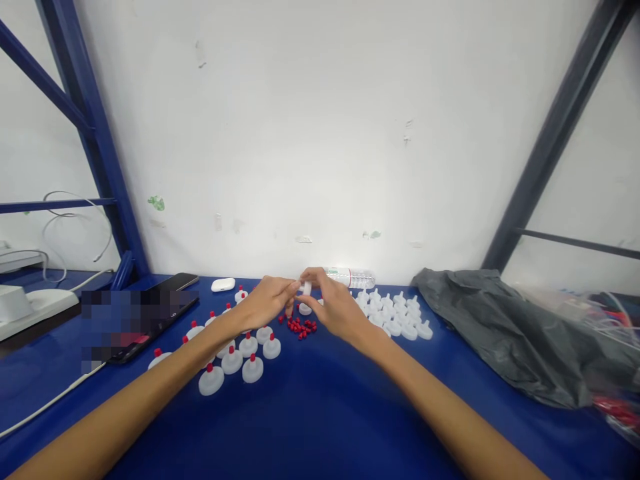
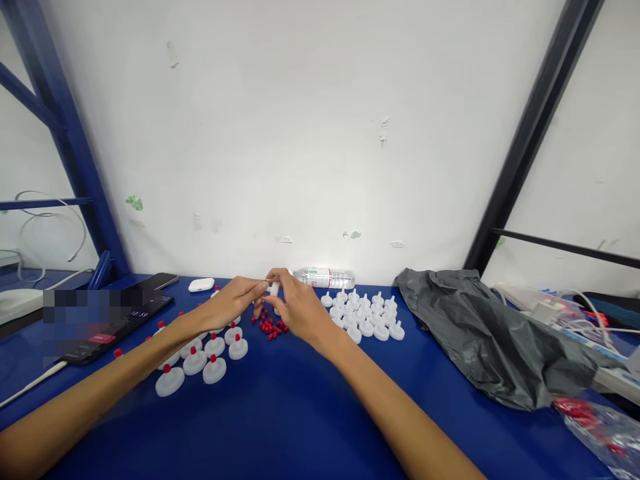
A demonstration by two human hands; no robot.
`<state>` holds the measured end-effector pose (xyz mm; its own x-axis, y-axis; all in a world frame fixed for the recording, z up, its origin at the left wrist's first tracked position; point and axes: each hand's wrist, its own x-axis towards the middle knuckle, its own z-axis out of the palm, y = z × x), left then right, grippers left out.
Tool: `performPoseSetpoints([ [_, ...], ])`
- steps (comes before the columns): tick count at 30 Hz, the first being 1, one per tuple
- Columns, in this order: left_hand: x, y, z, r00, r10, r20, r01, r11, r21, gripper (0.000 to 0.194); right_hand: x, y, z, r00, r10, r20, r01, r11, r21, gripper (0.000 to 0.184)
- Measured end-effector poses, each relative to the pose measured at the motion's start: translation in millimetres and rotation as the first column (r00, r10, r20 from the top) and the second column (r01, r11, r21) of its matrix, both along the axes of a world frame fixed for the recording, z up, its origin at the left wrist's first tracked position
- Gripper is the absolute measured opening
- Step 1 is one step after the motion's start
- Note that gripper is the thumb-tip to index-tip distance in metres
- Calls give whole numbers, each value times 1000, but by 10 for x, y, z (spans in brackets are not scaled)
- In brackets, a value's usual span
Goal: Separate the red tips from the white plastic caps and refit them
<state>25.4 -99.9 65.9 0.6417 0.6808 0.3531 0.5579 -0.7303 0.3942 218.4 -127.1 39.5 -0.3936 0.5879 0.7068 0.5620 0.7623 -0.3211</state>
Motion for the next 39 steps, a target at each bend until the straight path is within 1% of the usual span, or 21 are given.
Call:
performPoseSetpoints([
  [2,1,35,-48,993,92,-80,-82,990,112,55,68,59,-13,969,-128,210,110,989,96,39],
  [4,-5,69,-97,982,151,-112,-133,979,153,42,166,130,-32,902,-262,343,222,963,152,33],
  [5,-13,85,-118,976,172,-132,-149,975,164,35,226,167,-42,875,-310,372,270,950,157,29],
  [7,-33,112,-151,964,194,-184,-164,972,166,27,355,237,-57,847,-374,377,346,927,142,22],
  [11,-72,146,-184,938,200,-282,-169,977,131,20,562,327,-82,793,-473,383,468,876,114,15],
  [14,-85,152,-187,922,203,-330,-178,979,104,20,602,357,-111,757,-500,421,506,856,107,13],
  [17,-87,160,-188,907,210,-365,-195,978,79,17,567,368,-139,729,-488,481,510,855,93,12],
  [20,-87,187,-204,895,222,-387,-214,975,62,11,532,370,-140,705,-466,534,510,857,75,14],
  [22,-88,205,-220,891,226,-393,-221,974,58,11,539,371,-119,688,-475,548,526,847,73,18],
  [24,-89,215,-231,890,225,-395,-222,974,55,12,574,375,-86,664,-509,548,564,822,79,26],
  [27,-88,208,-234,893,221,-393,-219,975,50,13,654,389,-56,609,-576,545,644,761,85,36],
  [30,-86,197,-232,895,215,-391,-213,976,49,14,716,409,-95,563,-604,564,702,709,59,34],
  [32,-86,198,-236,895,213,-391,-210,976,52,14,734,425,-149,553,-592,587,718,696,25,28],
  [35,-87,205,-244,893,213,-396,-206,977,59,15,741,448,-223,561,-558,612,718,696,-23,22],
  [39,-85,192,-236,890,210,-406,-200,978,66,13,744,462,-259,582,-537,610,708,704,-56,23],
])
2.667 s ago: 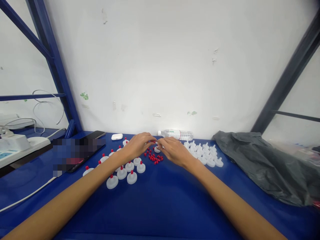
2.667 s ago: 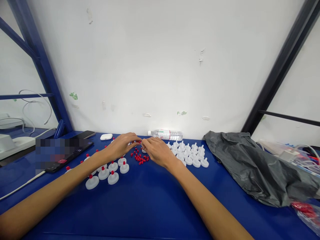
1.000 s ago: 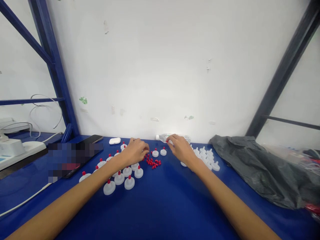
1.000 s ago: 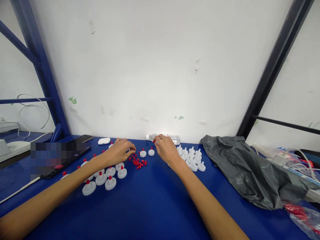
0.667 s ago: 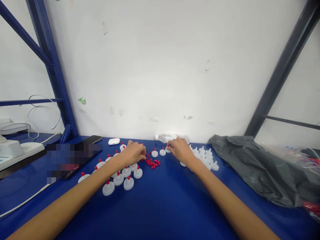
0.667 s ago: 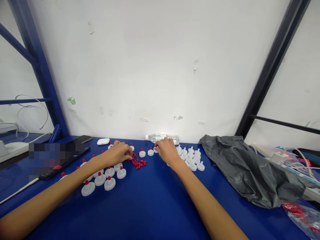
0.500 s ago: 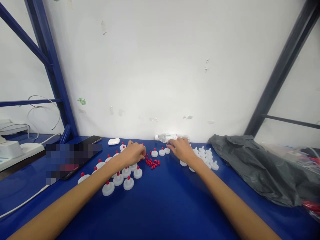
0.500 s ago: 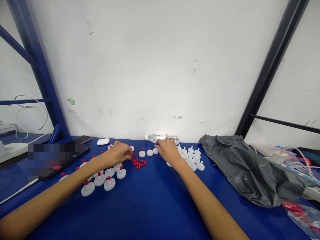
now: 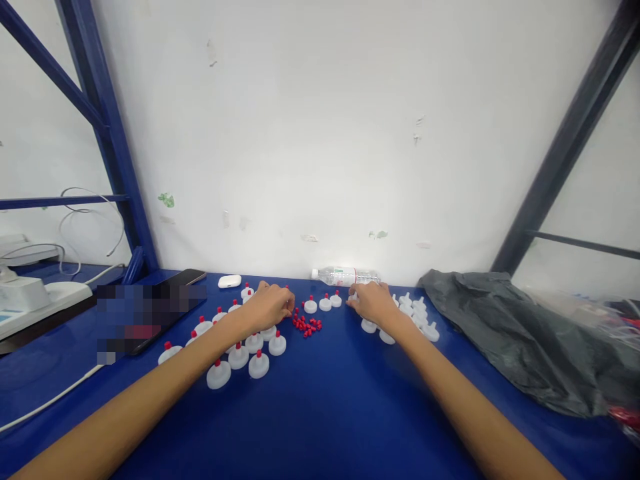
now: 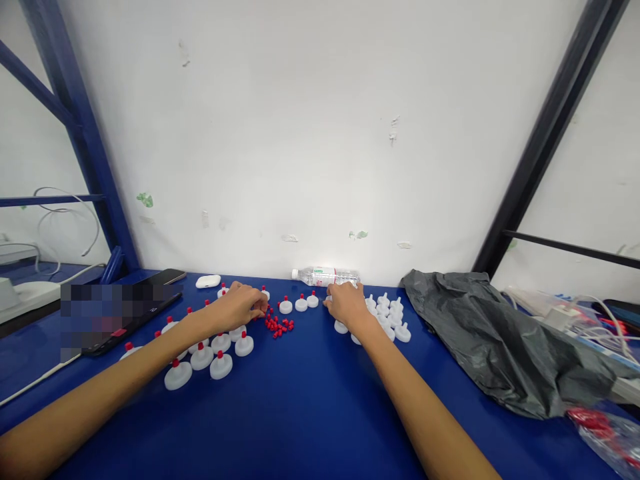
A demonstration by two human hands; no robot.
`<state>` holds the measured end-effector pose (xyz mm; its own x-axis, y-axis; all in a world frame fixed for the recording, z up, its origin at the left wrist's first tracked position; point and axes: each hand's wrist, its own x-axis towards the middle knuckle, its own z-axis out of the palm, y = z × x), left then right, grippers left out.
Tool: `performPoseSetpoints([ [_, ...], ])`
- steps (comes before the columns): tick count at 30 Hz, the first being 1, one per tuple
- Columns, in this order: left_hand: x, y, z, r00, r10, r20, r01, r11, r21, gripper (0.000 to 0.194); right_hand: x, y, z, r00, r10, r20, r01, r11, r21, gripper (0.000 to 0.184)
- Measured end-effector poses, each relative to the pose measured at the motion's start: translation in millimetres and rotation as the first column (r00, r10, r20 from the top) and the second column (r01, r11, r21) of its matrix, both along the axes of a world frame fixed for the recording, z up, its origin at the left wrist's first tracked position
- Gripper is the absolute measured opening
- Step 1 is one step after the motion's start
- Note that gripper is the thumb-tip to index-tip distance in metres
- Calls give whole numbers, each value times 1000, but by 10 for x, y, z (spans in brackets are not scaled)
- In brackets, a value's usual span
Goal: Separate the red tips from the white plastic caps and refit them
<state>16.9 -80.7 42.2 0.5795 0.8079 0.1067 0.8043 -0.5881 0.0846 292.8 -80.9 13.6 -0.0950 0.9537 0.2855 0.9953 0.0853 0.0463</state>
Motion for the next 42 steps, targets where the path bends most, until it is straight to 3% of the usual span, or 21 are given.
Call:
performPoseSetpoints([
  [3,1,-25,14,1000,-12,1,12,1000,9,14,-5,-4,14,1000,23,-13,-23,1000,21,24],
  [8,-12,-38,24,997,-30,68,25,997,67,16,-39,-29,93,994,82,-75,-70,986,149,42],
  [12,-6,-40,63,978,-34,204,12,994,111,16,-125,-98,164,970,206,-127,-167,951,260,36],
  [19,53,-125,228,880,-48,472,9,996,84,26,-422,-270,189,841,539,-49,-484,790,377,36],
  [23,68,-155,275,762,-55,645,94,995,-27,28,-507,-313,145,766,643,-8,-590,708,387,42],
  [25,75,-166,281,712,-37,701,142,985,-92,28,-515,-319,128,771,636,-26,-582,721,376,53],
  [28,88,-182,277,699,-32,715,188,972,-140,26,-511,-321,122,784,618,-56,-558,742,372,64],
  [42,91,-122,145,808,-158,568,149,987,63,26,-533,-367,150,778,628,-12,-576,721,385,48],
])
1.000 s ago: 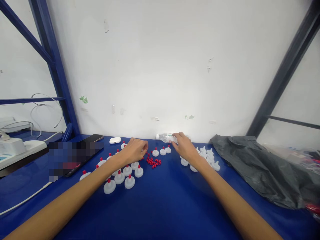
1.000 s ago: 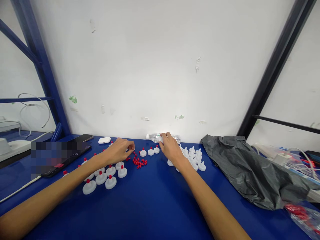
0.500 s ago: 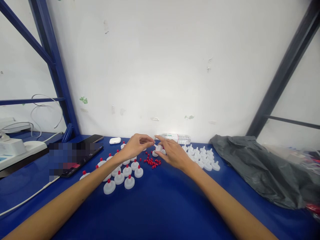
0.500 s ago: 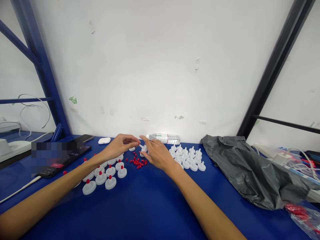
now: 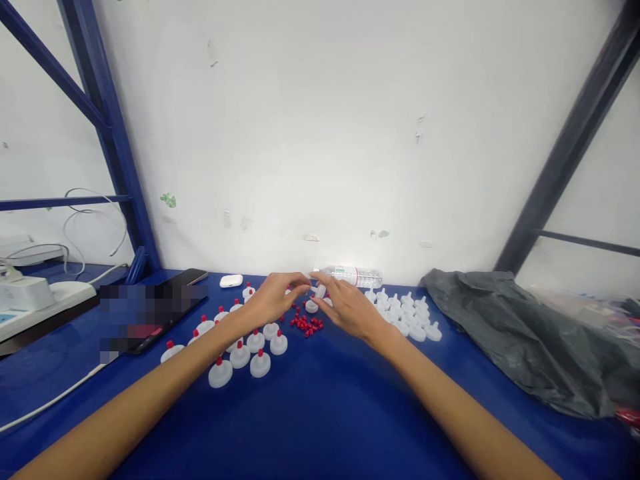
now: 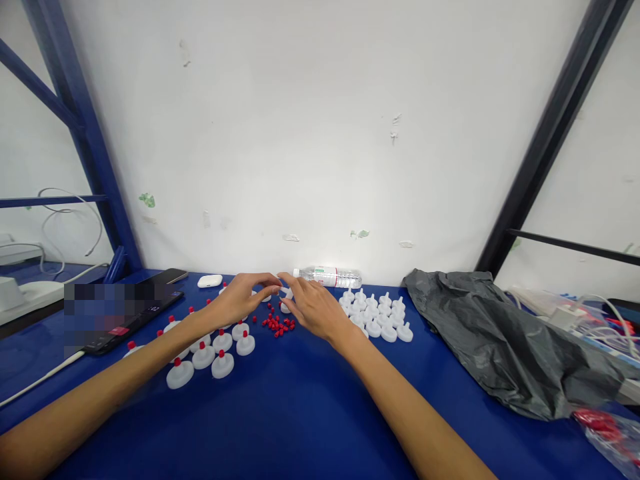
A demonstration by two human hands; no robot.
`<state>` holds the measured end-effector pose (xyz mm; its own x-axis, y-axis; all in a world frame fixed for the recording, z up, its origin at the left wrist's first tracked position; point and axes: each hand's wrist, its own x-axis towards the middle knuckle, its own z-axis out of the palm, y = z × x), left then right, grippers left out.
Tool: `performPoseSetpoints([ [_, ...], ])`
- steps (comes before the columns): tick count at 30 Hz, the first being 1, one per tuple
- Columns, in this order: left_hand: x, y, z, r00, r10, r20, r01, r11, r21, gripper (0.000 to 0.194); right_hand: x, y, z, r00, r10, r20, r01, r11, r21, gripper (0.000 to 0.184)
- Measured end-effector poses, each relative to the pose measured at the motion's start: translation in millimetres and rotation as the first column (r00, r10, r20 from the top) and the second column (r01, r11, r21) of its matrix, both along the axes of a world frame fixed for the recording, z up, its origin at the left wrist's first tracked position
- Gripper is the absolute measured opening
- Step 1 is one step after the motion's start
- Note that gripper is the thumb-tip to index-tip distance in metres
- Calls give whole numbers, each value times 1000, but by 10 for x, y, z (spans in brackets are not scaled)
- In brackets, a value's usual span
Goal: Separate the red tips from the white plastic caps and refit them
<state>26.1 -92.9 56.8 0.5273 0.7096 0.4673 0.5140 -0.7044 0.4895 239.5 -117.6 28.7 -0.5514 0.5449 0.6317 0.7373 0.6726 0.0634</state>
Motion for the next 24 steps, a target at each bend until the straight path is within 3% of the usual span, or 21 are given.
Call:
performPoseSetpoints([
  [5,-8,-35,-21,995,16,-95,-11,999,48,39,-36,-13,-4,995,89,-54,-89,996,13,43],
  [10,3,-57,-39,995,29,-91,-25,999,42,48,-113,-47,-11,988,132,-82,-126,989,75,28],
  [19,22,-73,-59,992,71,-106,-63,995,72,50,-148,-70,2,987,134,-91,-128,989,71,16],
  [24,20,-120,-22,975,118,-186,-90,985,150,44,-151,-97,9,965,150,-213,-146,989,37,9],
])
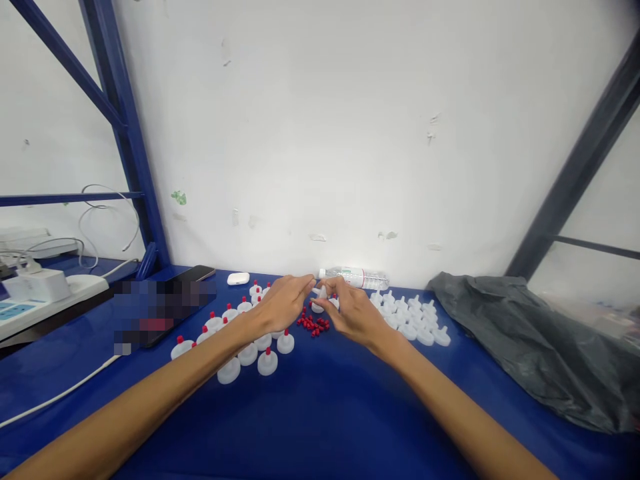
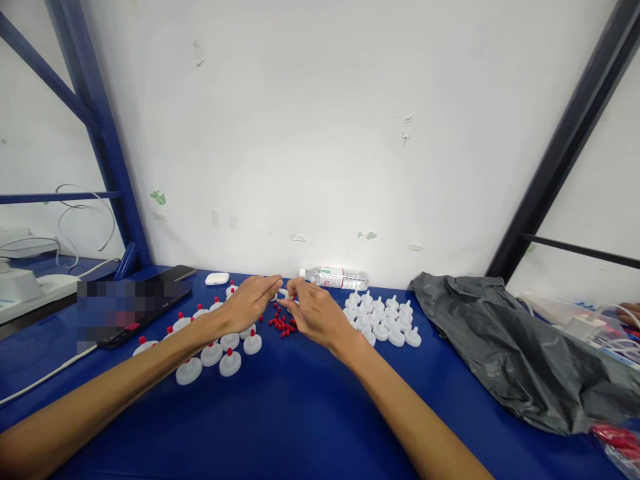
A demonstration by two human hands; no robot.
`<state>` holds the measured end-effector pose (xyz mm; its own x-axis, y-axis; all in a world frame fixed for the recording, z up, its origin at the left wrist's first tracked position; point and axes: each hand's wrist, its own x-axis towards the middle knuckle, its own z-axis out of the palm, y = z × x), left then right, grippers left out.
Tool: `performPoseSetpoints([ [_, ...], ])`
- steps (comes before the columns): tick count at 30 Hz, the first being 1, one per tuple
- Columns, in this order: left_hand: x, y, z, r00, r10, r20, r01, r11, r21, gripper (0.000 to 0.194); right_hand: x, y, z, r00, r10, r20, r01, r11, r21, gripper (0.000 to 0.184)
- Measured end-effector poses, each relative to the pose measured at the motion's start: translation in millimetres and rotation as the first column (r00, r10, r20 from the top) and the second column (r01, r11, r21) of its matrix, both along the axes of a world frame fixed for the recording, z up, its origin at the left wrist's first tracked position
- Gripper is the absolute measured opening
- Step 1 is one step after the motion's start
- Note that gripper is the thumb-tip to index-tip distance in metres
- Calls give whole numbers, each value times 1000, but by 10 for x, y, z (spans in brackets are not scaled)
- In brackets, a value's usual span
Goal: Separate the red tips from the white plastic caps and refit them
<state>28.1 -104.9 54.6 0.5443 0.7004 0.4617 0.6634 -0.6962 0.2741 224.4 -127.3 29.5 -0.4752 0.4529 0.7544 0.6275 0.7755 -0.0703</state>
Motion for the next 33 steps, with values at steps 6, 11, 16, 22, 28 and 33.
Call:
performPoseSetpoints([
  [6,-26,-14,12,997,24,-71,-19,997,80,40,-39,-63,35,985,11,-174,-39,987,-158,14],
  [11,-57,41,32,991,15,-132,-6,998,69,44,-43,-37,58,990,34,-136,-68,963,-260,17],
  [16,-68,106,18,977,54,-208,-41,997,69,44,89,86,66,989,-86,120,106,979,-172,34],
  [22,-157,139,19,948,109,-301,-106,994,26,38,530,308,74,855,-440,275,489,860,-146,17],
  [28,-206,162,34,933,90,-349,-114,992,-49,32,721,419,27,765,-537,356,612,778,-141,15],
  [33,-232,195,20,934,45,-354,-91,989,-117,21,690,451,4,721,-526,451,649,741,-173,22],
])
